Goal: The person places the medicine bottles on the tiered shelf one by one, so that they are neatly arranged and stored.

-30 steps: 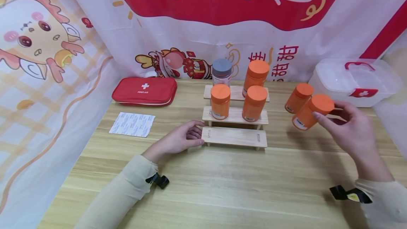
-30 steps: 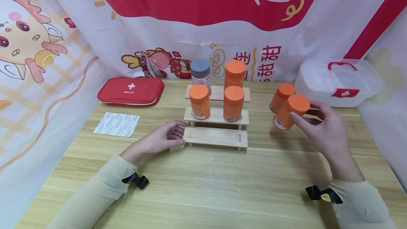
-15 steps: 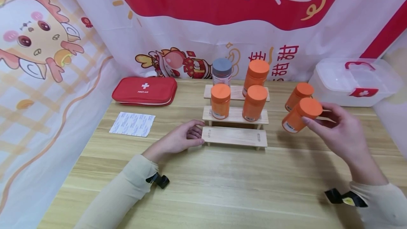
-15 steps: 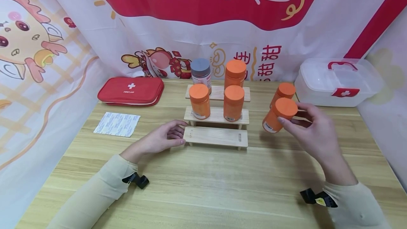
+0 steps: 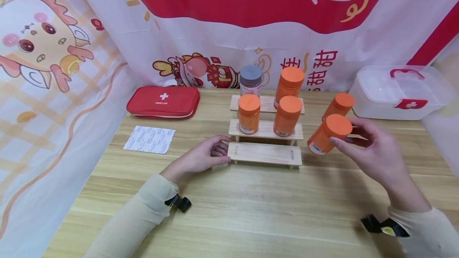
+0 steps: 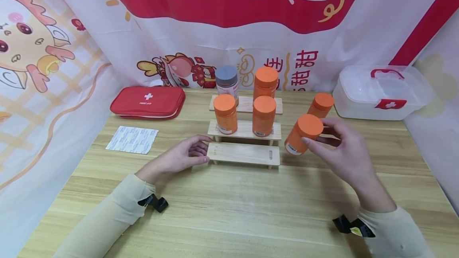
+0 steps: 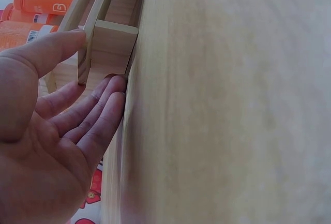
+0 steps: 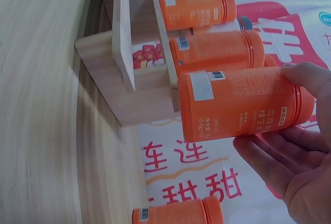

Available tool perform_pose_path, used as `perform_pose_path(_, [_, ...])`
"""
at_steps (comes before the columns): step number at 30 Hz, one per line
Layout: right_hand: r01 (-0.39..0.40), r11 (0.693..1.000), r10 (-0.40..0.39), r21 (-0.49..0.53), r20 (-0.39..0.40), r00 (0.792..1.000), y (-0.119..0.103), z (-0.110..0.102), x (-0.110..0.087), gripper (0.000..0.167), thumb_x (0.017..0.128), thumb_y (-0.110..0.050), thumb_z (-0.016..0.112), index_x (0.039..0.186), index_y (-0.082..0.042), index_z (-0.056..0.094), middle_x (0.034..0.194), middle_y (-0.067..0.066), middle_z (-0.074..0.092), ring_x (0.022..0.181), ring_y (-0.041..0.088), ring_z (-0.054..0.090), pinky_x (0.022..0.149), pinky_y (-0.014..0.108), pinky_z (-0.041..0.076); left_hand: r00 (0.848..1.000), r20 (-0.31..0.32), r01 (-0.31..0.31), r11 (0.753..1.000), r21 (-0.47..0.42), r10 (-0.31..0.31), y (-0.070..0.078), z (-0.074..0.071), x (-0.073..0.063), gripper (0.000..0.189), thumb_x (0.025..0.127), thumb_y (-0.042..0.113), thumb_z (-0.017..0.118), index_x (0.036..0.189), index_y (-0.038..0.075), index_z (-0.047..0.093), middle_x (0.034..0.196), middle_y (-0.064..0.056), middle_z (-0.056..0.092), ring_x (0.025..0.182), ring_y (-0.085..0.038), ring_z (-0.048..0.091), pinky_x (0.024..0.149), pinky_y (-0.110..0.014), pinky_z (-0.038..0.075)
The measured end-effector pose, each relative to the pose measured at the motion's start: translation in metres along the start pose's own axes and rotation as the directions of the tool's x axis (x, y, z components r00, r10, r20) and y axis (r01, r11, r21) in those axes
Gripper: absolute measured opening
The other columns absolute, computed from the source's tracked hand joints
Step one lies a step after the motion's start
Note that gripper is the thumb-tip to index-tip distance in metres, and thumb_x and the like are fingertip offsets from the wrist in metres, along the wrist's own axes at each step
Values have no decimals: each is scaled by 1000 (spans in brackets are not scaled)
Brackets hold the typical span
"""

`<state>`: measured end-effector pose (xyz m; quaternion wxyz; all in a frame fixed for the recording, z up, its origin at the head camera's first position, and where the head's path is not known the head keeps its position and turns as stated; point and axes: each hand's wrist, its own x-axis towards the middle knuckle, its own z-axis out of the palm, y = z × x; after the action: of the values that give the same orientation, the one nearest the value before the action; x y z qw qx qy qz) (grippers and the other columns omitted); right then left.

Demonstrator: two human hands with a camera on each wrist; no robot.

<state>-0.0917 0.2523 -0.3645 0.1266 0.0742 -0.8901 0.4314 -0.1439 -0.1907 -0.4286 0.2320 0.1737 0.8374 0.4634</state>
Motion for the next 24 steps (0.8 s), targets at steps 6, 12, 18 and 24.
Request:
perform_pose_path(6, [57,998,-58,34,33,998,-6,5,0,54,89,-5,89,139,-7,68,120,-24,65,105,-11,64,85,0,53,1000,3,2,1000,-2,-2,0,-1,0,61,100,20,78,153,11,51,133,-9,69,123,-22,68,109,-37,60])
perform_pose_path(12, [94,994,-97,52,64,993,-15,11,-1,53,87,-5,90,135,-7,70,120,-23,66,103,-13,66,86,2,54,1000,2,5,1000,-3,-5,0,-1,0,61,100,20,79,153,11,51,133,-9,69,122,-22,68,109,-38,60])
perform_pose_path(18, [133,988,-138,76,64,988,-27,20,-1,48,86,-4,90,130,-4,71,115,-23,68,100,-9,67,88,2,54,1000,-1,2,1000,-7,-2,-1,0,1,61,100,19,79,153,11,51,133,-9,70,122,-22,68,109,-37,60])
perform_pose_path(24, [155,982,-164,108,77,984,-36,32,1,50,85,-1,91,131,-2,71,118,5,74,101,-8,67,90,3,54,1000,-2,3,1000,-1,-3,-1,0,0,61,100,20,79,153,11,51,133,-9,69,122,-21,68,109,-38,60])
